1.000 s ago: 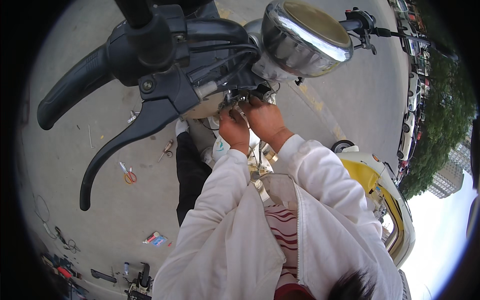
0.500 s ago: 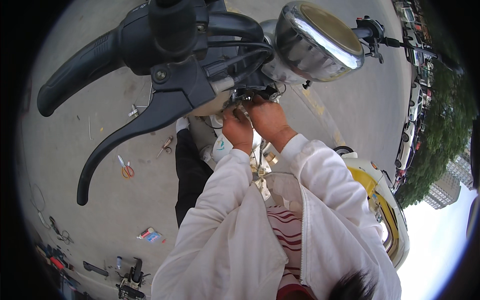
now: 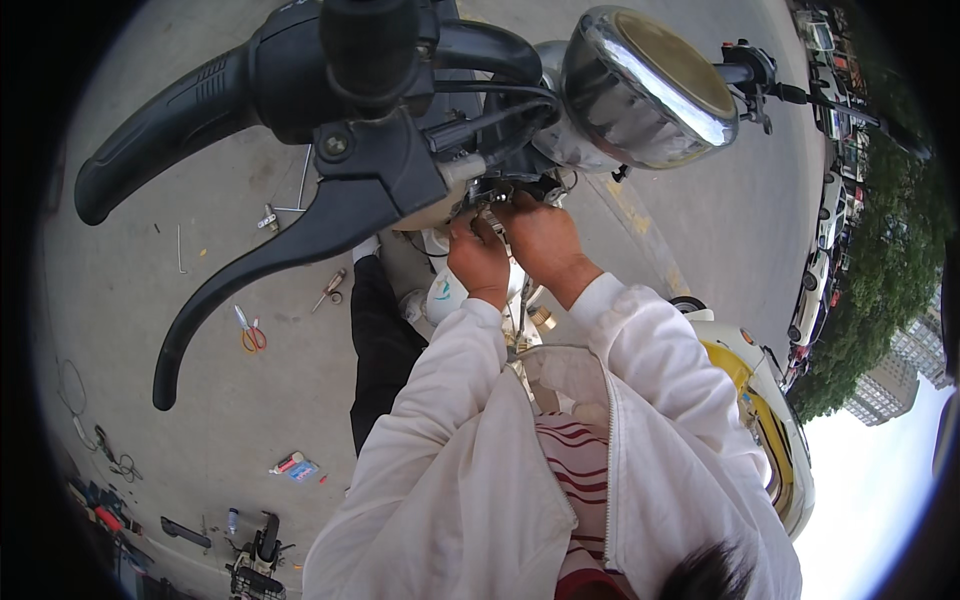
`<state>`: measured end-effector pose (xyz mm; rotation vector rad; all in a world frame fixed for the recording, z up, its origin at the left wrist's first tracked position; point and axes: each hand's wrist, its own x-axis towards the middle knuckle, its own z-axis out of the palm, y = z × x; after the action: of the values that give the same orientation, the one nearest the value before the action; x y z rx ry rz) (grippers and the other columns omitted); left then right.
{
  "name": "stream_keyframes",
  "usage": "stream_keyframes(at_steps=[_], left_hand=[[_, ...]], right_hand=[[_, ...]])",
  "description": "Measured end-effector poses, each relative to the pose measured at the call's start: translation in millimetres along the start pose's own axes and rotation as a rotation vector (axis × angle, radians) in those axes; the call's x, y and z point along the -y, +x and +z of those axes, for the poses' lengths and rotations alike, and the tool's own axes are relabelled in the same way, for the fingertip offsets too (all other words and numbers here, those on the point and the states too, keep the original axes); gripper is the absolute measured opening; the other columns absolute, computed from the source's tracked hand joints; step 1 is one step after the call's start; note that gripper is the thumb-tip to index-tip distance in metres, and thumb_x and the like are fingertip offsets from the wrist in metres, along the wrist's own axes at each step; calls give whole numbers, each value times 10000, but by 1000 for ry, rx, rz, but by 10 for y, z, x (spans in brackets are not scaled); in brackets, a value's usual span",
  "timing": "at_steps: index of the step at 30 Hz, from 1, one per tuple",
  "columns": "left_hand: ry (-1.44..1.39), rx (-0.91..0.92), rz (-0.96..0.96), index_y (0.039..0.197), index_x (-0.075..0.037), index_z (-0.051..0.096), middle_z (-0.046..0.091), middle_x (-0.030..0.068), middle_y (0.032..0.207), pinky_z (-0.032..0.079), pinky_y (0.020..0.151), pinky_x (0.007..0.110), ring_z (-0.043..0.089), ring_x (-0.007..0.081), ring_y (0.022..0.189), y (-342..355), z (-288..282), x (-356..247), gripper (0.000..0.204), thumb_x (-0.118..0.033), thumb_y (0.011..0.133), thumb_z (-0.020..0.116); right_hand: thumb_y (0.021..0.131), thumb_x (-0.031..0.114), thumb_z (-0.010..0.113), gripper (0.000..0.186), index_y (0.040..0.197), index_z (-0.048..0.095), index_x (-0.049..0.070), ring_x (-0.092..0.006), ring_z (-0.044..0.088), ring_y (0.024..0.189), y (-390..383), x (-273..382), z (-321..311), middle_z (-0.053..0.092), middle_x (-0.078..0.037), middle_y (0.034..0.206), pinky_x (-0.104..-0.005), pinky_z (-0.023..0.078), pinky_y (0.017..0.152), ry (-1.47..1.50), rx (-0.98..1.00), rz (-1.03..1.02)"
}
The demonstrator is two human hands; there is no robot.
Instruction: The person repairs a white scooter by cutting wires with scissors and manipulating the wiring near the handlebars. They use a screwdriver to adjust components under the front fairing and continue working on the electrical connections throughout the clip.
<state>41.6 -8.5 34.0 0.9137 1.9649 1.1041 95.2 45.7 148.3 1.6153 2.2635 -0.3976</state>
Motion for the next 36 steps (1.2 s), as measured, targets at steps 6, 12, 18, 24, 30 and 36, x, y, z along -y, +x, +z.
stream_keyframes(at_steps=[6,12,18,24,30,36], left_hand=[[-4,13,-7,989,-52,609,668,165,883,512,665,441,644,369,771,0,-2,1,147,-136,870,592],[-34,4,18,992,-68,612,665,145,887,512,659,434,644,354,771,7,-32,-18,137,-125,868,596],[26,57,-11,984,-81,618,668,138,890,509,658,437,643,352,772,5,-38,55,141,-149,861,601],[-4,40,-11,988,-87,645,675,140,905,511,668,435,648,353,789,28,-106,7,152,-155,859,600],[-174,74,-127,1049,-65,671,687,159,930,519,693,408,653,351,792,13,-122,37,210,-146,867,605],[-71,-8,109,1022,-31,689,688,170,912,521,707,394,655,348,792,85,-176,6,194,-118,877,593]], right_hand=[[790,138,586,250,1035,633,118,-265,666,766,10,12,8,624,-97,922,-375,546,606,-21,-15,-4],[787,140,590,210,990,635,108,-269,665,742,9,35,34,620,-99,896,-377,547,599,-17,-58,-3],[790,136,581,189,963,647,98,-275,667,745,41,101,-22,622,-105,869,-382,549,602,-60,12,43],[782,134,580,212,978,651,100,-282,668,755,37,66,42,633,-113,894,-389,548,609,-42,7,53],[784,122,567,237,1005,651,106,-280,670,768,-24,41,38,638,-116,923,-391,544,615,35,-55,65],[792,138,570,244,1023,641,110,-281,671,763,-53,36,137,635,-113,945,-390,542,625,94,-59,121]])
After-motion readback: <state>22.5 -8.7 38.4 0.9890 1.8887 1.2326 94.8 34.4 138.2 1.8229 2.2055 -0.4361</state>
